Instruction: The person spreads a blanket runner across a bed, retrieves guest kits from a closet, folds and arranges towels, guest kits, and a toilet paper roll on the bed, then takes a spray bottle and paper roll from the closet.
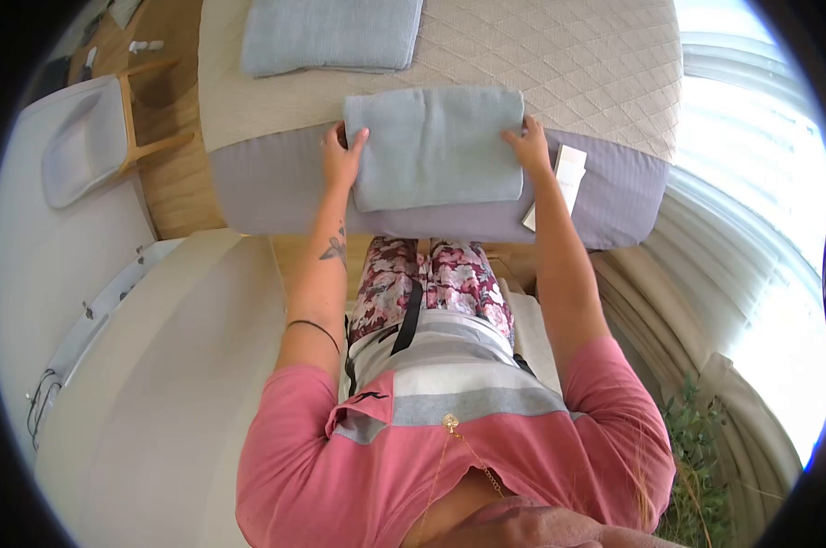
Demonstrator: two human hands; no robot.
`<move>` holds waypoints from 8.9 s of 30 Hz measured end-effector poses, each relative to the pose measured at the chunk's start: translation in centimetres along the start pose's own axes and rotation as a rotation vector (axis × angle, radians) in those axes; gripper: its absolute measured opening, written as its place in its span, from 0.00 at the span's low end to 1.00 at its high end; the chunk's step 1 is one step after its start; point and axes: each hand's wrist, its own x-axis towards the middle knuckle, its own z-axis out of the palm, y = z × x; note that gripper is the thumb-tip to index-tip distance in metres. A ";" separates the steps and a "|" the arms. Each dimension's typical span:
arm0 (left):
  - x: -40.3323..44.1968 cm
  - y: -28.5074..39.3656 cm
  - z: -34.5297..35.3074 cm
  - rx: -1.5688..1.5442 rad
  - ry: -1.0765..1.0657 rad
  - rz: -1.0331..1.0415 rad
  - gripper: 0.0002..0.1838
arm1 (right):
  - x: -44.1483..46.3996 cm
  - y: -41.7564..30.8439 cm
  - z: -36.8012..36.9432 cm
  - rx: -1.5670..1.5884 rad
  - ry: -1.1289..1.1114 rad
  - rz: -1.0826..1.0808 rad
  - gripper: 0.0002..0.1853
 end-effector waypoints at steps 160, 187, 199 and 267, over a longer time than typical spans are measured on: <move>-30.4 22.8 -44.2 0.649 1.116 0.761 0.12 | -36.4 -33.2 -26.6 -0.659 1.027 -0.829 0.13; -19.1 23.6 -47.9 -0.921 0.796 0.883 0.19 | -21.7 -37.4 -21.2 0.786 0.405 -0.913 0.21; -28.9 -2.5 -39.7 -0.763 -0.063 0.475 0.15 | -23.2 -15.8 -19.2 0.772 -0.539 -0.822 0.10; -16.3 -5.2 -18.2 -1.475 0.181 -0.079 0.34 | 0.5 -32.8 11.5 -0.353 -0.970 -0.403 0.29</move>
